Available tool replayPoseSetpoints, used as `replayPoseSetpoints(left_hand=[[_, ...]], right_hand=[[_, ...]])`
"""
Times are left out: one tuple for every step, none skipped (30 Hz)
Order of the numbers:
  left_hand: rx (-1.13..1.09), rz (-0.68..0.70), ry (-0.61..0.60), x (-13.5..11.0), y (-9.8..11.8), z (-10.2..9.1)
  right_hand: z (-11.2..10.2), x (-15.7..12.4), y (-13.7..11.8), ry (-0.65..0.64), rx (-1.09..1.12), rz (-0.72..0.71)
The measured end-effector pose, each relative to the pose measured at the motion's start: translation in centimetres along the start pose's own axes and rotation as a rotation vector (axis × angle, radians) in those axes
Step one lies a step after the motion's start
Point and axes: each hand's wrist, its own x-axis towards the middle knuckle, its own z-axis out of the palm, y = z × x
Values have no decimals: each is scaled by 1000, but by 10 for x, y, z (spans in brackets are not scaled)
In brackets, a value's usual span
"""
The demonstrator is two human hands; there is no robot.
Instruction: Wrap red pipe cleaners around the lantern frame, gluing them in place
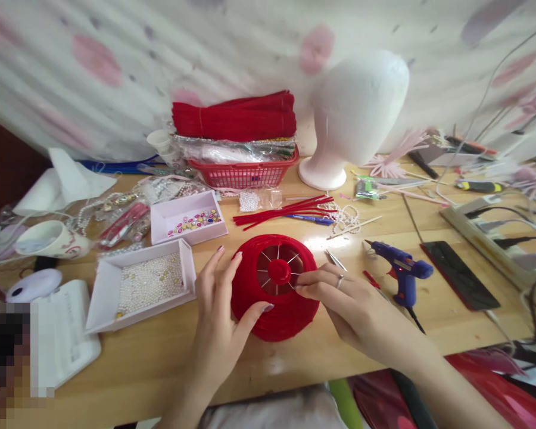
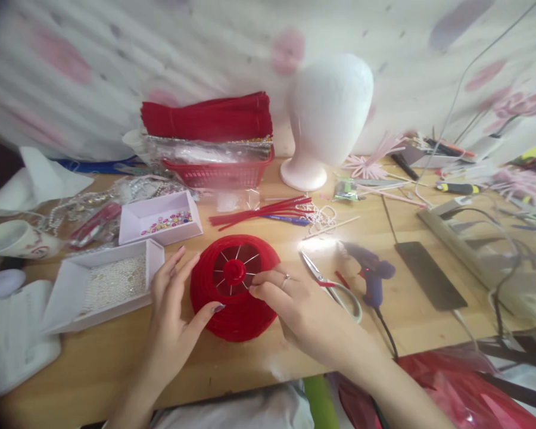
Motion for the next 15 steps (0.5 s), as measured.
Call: replayPoseSetpoints(left_hand=[[15,13,24,1,-1,-1],[28,23,48,2,-2,-1],[37,31,70,4,-3,-2],[45,34,90,5,-4,-3],[52,37,107,6,-5,-3],[56,36,125,7,-6,-4],[52,39,145,8,-6,-5],[38,50,168,9,-6,-7],[14,70,190,8,-6,-8],[-16,99,207,8,-5,-10],[-47,137,215,7,-4,-12],[-68,179,212,5,-3,-13],[-73,218,200,3,-2,-14],[-63,250,179,0,-1,-15],[-44,268,155,-3,-1,-14]], right_hand=[[2,1,-4,22,5,22],[3,2,-8,40,12,40],[5,3,-12,48,17,64],[7,4,-17,50,20,91],[9,4,-21,48,20,120],[11,4,-26,48,16,155],[13,4,-30,50,12,193],[16,4,-34,59,6,225],[18,4,-38,71,-2,249],[20,3,-41,86,-13,261],[22,3,-43,94,-24,268],[23,2,-44,102,-36,266],[24,2,-45,109,-47,261],[24,1,-45,113,-59,258],[24,0,-45,113,-65,253]])
